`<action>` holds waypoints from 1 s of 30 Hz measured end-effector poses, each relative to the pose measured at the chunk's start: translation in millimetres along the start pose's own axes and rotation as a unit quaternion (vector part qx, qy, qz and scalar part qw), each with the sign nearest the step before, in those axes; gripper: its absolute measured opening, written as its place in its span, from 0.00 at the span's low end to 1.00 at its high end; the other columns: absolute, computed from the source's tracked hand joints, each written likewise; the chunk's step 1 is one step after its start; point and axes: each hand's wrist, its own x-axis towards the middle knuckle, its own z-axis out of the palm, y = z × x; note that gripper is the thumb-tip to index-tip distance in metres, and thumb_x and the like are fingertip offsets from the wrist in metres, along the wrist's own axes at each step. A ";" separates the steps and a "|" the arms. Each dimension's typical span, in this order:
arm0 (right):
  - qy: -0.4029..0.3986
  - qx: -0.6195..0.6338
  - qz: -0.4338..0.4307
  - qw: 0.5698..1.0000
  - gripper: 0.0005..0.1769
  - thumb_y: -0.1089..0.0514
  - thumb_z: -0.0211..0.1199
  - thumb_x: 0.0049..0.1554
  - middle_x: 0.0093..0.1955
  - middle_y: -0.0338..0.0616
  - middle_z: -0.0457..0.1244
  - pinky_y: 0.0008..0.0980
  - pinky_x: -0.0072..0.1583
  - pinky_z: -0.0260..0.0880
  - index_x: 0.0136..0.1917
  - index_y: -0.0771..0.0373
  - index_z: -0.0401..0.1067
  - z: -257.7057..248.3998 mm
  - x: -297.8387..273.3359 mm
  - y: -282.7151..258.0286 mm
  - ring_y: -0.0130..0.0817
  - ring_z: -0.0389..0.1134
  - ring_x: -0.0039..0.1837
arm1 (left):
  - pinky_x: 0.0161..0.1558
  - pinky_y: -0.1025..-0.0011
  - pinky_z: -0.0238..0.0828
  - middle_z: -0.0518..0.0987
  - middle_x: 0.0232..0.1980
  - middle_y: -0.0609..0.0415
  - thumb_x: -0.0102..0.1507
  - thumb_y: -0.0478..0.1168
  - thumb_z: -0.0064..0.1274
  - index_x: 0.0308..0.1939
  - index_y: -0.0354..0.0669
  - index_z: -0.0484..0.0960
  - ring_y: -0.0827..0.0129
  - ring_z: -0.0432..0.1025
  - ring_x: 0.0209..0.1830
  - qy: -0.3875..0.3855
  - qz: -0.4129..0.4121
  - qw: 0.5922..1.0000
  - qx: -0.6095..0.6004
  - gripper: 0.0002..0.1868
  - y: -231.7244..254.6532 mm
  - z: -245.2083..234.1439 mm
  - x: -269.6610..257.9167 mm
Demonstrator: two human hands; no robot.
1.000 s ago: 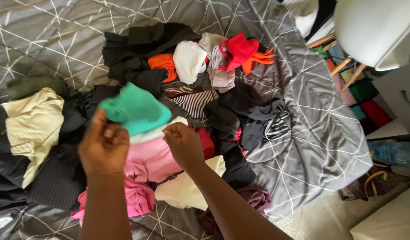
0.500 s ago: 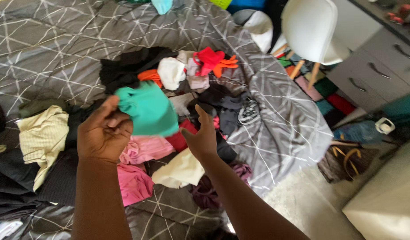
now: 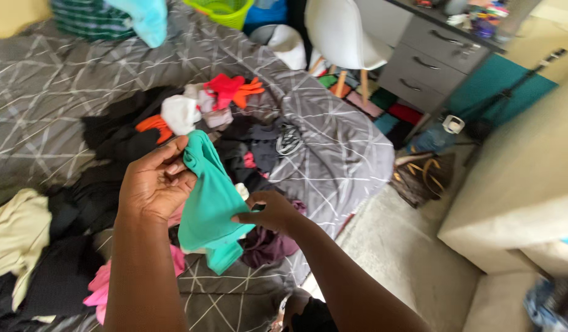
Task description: The person folds a pair of teal leggings by smoothing the fabric, aligning the legs, and folding the garment into a rectangular shape by hand.
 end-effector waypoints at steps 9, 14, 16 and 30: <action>0.012 0.221 0.067 0.973 0.21 0.42 0.68 0.55 0.45 0.37 0.69 0.30 0.52 0.69 0.50 0.62 0.77 -52.2 -53.0 11.3 0.24 0.68 0.47 | 0.29 0.80 0.55 0.76 0.37 0.59 0.65 0.36 0.58 0.51 0.32 0.84 0.79 0.65 0.28 -0.013 -0.014 1.000 0.025 0.13 -49.5 21.9 35.1; 0.154 0.274 0.089 0.945 0.23 0.42 0.63 0.60 0.51 0.35 0.70 0.31 0.58 0.70 0.59 0.61 0.72 -94.2 -94.0 5.7 0.26 0.70 0.53 | 0.28 0.78 0.57 0.72 0.34 0.62 0.67 0.41 0.55 0.52 0.39 0.84 0.79 0.65 0.27 0.015 -0.081 0.996 0.040 0.13 -104.2 21.3 72.0; 0.253 0.249 0.083 0.931 0.23 0.41 0.64 0.64 0.56 0.31 0.68 0.28 0.62 0.65 0.62 0.58 0.68 -111.9 -113.5 10.4 0.23 0.69 0.58 | 0.28 0.77 0.56 0.72 0.33 0.63 0.67 0.43 0.54 0.51 0.42 0.83 0.79 0.65 0.27 0.028 -0.107 0.992 0.061 0.12 -134.5 32.0 79.7; 0.403 0.590 -0.075 0.696 0.17 0.46 0.59 0.65 0.52 0.49 0.67 0.41 0.57 0.78 0.59 0.60 0.66 -236.8 -392.1 65.0 0.38 0.72 0.52 | 0.66 0.60 0.66 0.77 0.63 0.50 0.54 0.36 0.66 0.73 0.45 0.71 0.61 0.71 0.65 -0.424 -0.151 0.845 0.290 0.41 -367.9 229.4 -160.0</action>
